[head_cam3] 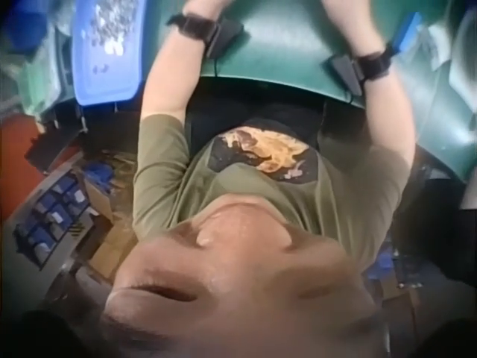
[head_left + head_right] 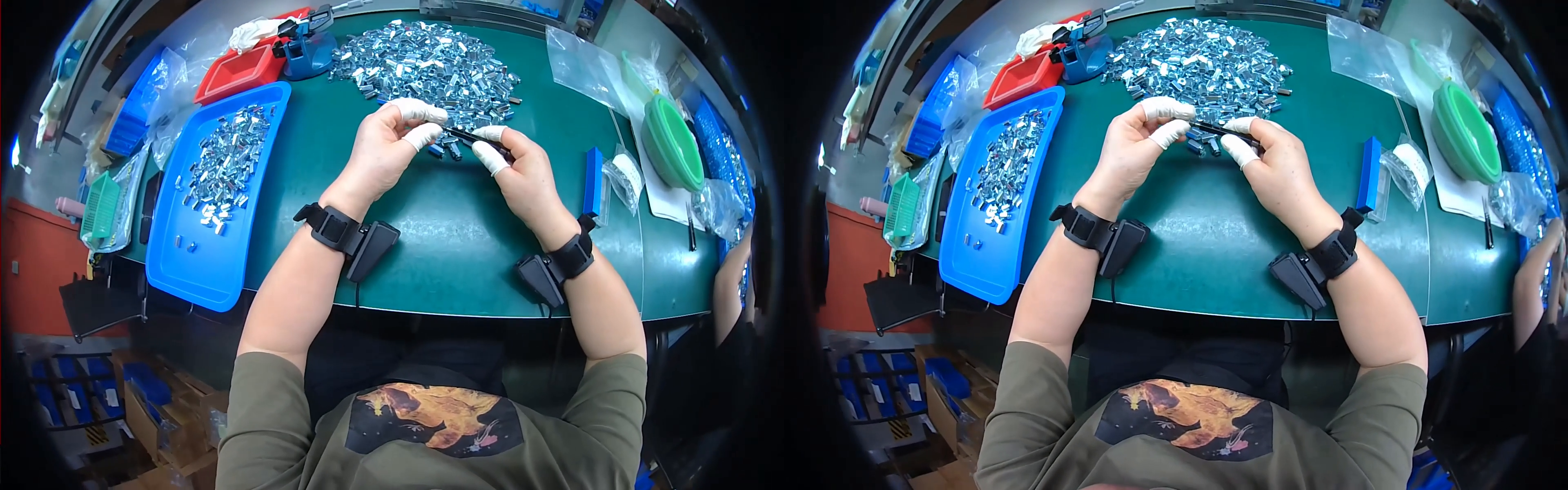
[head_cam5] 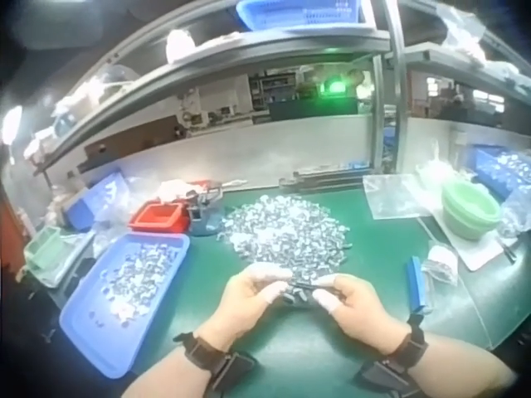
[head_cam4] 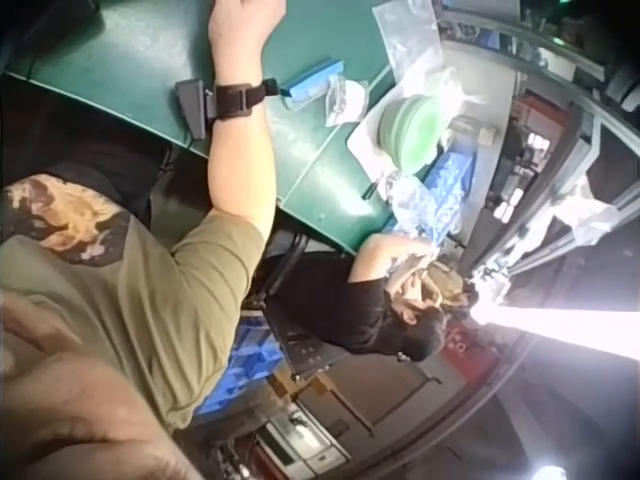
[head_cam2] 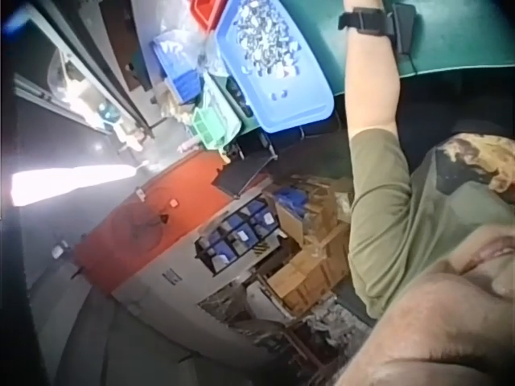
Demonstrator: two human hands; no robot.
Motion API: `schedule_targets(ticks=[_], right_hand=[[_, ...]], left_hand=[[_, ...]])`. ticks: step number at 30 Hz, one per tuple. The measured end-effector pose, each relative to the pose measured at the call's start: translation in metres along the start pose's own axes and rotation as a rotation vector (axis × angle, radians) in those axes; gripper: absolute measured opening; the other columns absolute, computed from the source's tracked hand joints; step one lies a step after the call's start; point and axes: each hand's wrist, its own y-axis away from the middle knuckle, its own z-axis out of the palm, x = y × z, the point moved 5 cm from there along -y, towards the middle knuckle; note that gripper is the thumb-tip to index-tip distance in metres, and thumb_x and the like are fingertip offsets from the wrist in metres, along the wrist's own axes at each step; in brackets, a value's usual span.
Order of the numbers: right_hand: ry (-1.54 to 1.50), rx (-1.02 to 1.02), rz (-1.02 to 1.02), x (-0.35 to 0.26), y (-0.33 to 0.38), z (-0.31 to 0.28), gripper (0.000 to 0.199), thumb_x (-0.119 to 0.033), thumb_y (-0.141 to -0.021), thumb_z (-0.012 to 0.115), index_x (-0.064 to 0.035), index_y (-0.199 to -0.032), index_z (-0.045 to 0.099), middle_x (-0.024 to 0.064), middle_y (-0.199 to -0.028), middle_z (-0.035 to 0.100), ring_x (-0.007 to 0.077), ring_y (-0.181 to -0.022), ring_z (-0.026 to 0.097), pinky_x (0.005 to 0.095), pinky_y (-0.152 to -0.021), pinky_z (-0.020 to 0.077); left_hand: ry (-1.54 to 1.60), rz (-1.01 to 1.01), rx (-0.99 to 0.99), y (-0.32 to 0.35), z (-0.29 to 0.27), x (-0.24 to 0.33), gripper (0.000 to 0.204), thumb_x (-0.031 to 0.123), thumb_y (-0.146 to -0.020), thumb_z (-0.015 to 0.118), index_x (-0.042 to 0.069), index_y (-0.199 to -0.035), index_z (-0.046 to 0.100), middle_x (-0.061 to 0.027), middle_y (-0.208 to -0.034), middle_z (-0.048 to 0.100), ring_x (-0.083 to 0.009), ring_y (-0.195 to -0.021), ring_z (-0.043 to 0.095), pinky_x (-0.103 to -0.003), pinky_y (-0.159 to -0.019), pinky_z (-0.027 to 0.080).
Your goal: The person picks up a metal part and a black rod, fits them together by hand, and then places the assembled unit into a blue tray.
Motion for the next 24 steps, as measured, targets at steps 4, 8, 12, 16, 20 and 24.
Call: schedule_targets(ticks=[4, 8, 12, 16, 20, 24], right_hand=[[0.053, -0.035, 0.011, 0.002, -0.002, 0.0, 0.017, -0.016, -0.083, 0.056, -0.0009, -0.092, 0.057, -0.0025, -0.076, 0.053, 0.0054, -0.066, 0.046, 0.019, -0.059, 0.0377], [-0.247, -0.049, 0.21, 0.007, 0.003, 0.005, 0.015, -0.018, -0.084, 0.054, -0.0036, -0.09, 0.055, -0.005, -0.068, 0.045, 0.0029, -0.058, 0.04, 0.0172, -0.051, 0.0325], [-0.175, -0.033, 0.112, 0.004, 0.0, 0.003, 0.014, -0.019, -0.085, 0.053, -0.0055, -0.089, 0.054, -0.0063, -0.065, 0.04, 0.0017, -0.053, 0.033, 0.0165, -0.047, 0.0279], [-0.334, -0.215, 0.35, 0.015, 0.003, 0.008, 0.018, -0.021, -0.086, 0.05, -0.0045, -0.093, 0.052, -0.0055, -0.066, 0.042, 0.0022, -0.053, 0.034, 0.0175, -0.046, 0.0292], [-0.401, -0.094, 0.261, 0.001, 0.002, 0.011, 0.018, -0.022, -0.087, 0.048, -0.0048, -0.09, 0.053, -0.0046, -0.063, 0.041, 0.003, -0.051, 0.033, 0.0178, -0.045, 0.0289], [-0.587, -0.077, 0.474, 0.007, 0.007, 0.011, 0.017, -0.022, -0.086, 0.05, -0.0049, -0.088, 0.054, -0.0028, -0.062, 0.041, 0.0041, -0.047, 0.032, 0.0177, -0.042, 0.0276]], left_hand=[[0.043, 0.003, 0.014, 0.001, -0.002, 0.002, 0.026, 0.0, -0.074, 0.063, 0.001, -0.099, 0.058, -0.0058, -0.09, 0.06, -0.0111, -0.08, 0.057, -0.024, -0.072, 0.047], [0.128, -0.069, 0.009, 0.002, -0.003, 0.003, 0.029, -0.002, -0.071, 0.064, 0.001, -0.099, 0.058, -0.0063, -0.091, 0.061, -0.0123, -0.083, 0.057, -0.025, -0.075, 0.047], [0.169, -0.051, -0.008, 0.001, -0.004, 0.007, 0.03, -0.002, -0.07, 0.065, 0.0, -0.099, 0.058, -0.0069, -0.093, 0.061, -0.0135, -0.086, 0.058, -0.026, -0.077, 0.047], [0.186, -0.012, -0.042, 0.001, -0.006, 0.004, 0.03, -0.002, -0.069, 0.066, 0.0, -0.098, 0.059, -0.0074, -0.094, 0.061, -0.014, -0.087, 0.058, -0.026, -0.078, 0.047], [0.198, 0.001, -0.068, 0.003, -0.007, 0.009, 0.03, -0.003, -0.068, 0.066, 0.0, -0.097, 0.059, -0.0077, -0.094, 0.061, -0.0138, -0.087, 0.058, -0.026, -0.078, 0.047], [0.196, 0.01, -0.121, 0.002, 0.001, 0.006, 0.027, -0.003, -0.069, 0.065, 0.001, -0.096, 0.06, -0.0076, -0.093, 0.061, -0.0135, -0.087, 0.058, -0.026, -0.079, 0.047]])
